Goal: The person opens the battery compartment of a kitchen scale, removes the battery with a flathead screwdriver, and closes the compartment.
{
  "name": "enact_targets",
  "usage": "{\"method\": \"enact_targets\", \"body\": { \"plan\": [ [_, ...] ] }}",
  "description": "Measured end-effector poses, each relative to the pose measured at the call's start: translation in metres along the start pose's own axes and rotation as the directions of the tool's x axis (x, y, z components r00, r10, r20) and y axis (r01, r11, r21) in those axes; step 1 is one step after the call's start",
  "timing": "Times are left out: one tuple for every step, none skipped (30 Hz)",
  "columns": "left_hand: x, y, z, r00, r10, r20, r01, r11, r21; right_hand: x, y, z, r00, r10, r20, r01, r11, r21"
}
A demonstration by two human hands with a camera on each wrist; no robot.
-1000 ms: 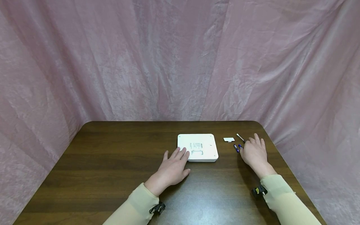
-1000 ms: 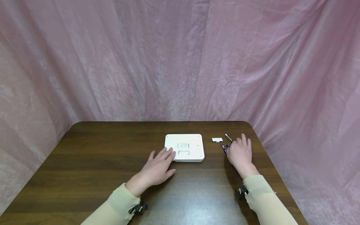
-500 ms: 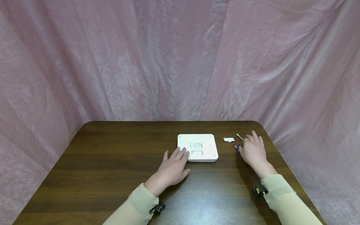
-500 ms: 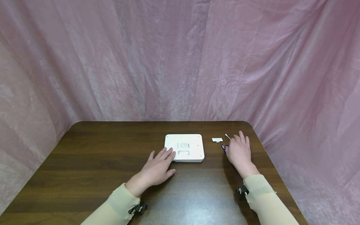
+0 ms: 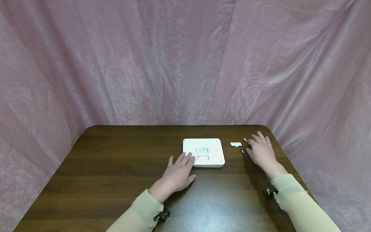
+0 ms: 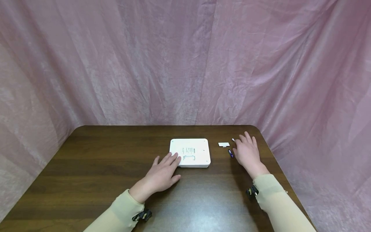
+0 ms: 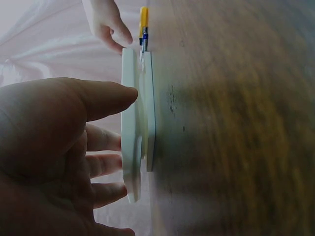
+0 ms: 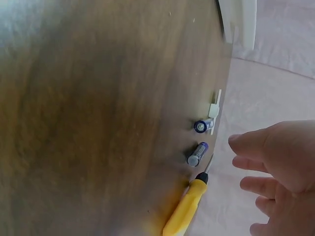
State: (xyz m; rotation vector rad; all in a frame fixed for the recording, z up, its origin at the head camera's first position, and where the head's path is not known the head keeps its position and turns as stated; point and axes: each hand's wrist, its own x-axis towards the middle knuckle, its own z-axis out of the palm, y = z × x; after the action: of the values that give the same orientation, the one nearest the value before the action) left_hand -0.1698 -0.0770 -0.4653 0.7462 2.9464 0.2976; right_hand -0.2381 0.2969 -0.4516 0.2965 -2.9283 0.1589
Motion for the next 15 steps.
{"method": "enact_targets", "body": {
  "plan": [
    [0.000, 0.000, 0.000, 1.000, -0.001, 0.001, 0.001, 1.000, 0.001, 0.001, 0.001, 0.000, 1.000, -0.003, 0.007, 0.003, 1.000, 0.000],
    [0.000, 0.000, 0.001, 1.000, -0.002, 0.001, 0.002, 1.000, 0.000, 0.003, 0.002, 0.000, 1.000, -0.008, 0.014, 0.008, 1.000, -0.001],
    [0.000, 0.000, 0.001, 1.000, -0.002, 0.001, 0.002, 1.000, -0.001, 0.004, 0.003, 0.000, 1.000, -0.011, 0.023, 0.011, 1.000, 0.002],
    [0.000, 0.000, 0.002, 1.000, -0.004, 0.004, 0.004, 1.000, -0.001, 0.005, 0.003, 0.000, 0.999, -0.015, 0.030, 0.015, 1.000, 0.003],
    [0.000, 0.000, 0.002, 1.000, -0.005, 0.009, 0.005, 1.000, -0.001, 0.007, 0.004, -0.001, 0.999, -0.020, 0.039, 0.020, 1.000, 0.002],
    [0.000, 0.000, 0.003, 1.000, -0.006, 0.010, 0.006, 1.000, -0.002, 0.008, 0.005, -0.001, 0.999, -0.025, 0.047, 0.025, 1.000, 0.002],
    [0.000, 0.000, 0.004, 1.000, -0.007, 0.011, 0.007, 1.000, -0.002, 0.009, 0.006, -0.001, 0.998, -0.029, 0.055, 0.029, 1.000, 0.000],
    [0.000, 0.000, 0.004, 1.000, -0.007, 0.012, 0.007, 1.000, -0.002, 0.010, 0.006, -0.001, 0.997, -0.034, 0.063, 0.034, 0.999, -0.001],
    [0.001, 0.000, 0.004, 1.000, -0.008, 0.013, 0.008, 1.000, -0.001, 0.011, 0.006, -0.001, 0.997, -0.039, 0.070, 0.039, 0.999, 0.001],
    [0.001, 0.000, 0.004, 1.000, -0.008, 0.013, 0.008, 1.000, 0.000, 0.013, 0.006, -0.002, 0.996, -0.043, 0.075, 0.043, 0.999, 0.002],
    [0.001, 0.000, 0.004, 1.000, -0.008, 0.014, 0.008, 1.000, 0.001, 0.014, 0.007, -0.002, 0.996, -0.047, 0.082, 0.047, 0.999, 0.003],
    [0.001, 0.000, 0.004, 1.000, -0.008, 0.013, 0.008, 1.000, 0.002, 0.016, 0.006, -0.002, 0.995, -0.050, 0.087, 0.050, 0.999, 0.006],
    [0.001, 0.000, 0.004, 1.000, -0.007, 0.013, 0.007, 1.000, 0.004, 0.017, 0.006, -0.002, 0.994, -0.053, 0.091, 0.053, 0.999, 0.007],
    [0.001, 0.000, 0.004, 1.000, -0.007, 0.012, 0.007, 1.000, 0.005, 0.019, 0.006, -0.001, 0.994, -0.054, 0.093, 0.054, 0.999, 0.010],
    [0.001, 0.000, 0.004, 1.000, -0.007, 0.011, 0.007, 1.000, 0.006, 0.020, 0.006, -0.001, 0.994, -0.055, 0.095, 0.054, 0.998, 0.013]
  ]
}}
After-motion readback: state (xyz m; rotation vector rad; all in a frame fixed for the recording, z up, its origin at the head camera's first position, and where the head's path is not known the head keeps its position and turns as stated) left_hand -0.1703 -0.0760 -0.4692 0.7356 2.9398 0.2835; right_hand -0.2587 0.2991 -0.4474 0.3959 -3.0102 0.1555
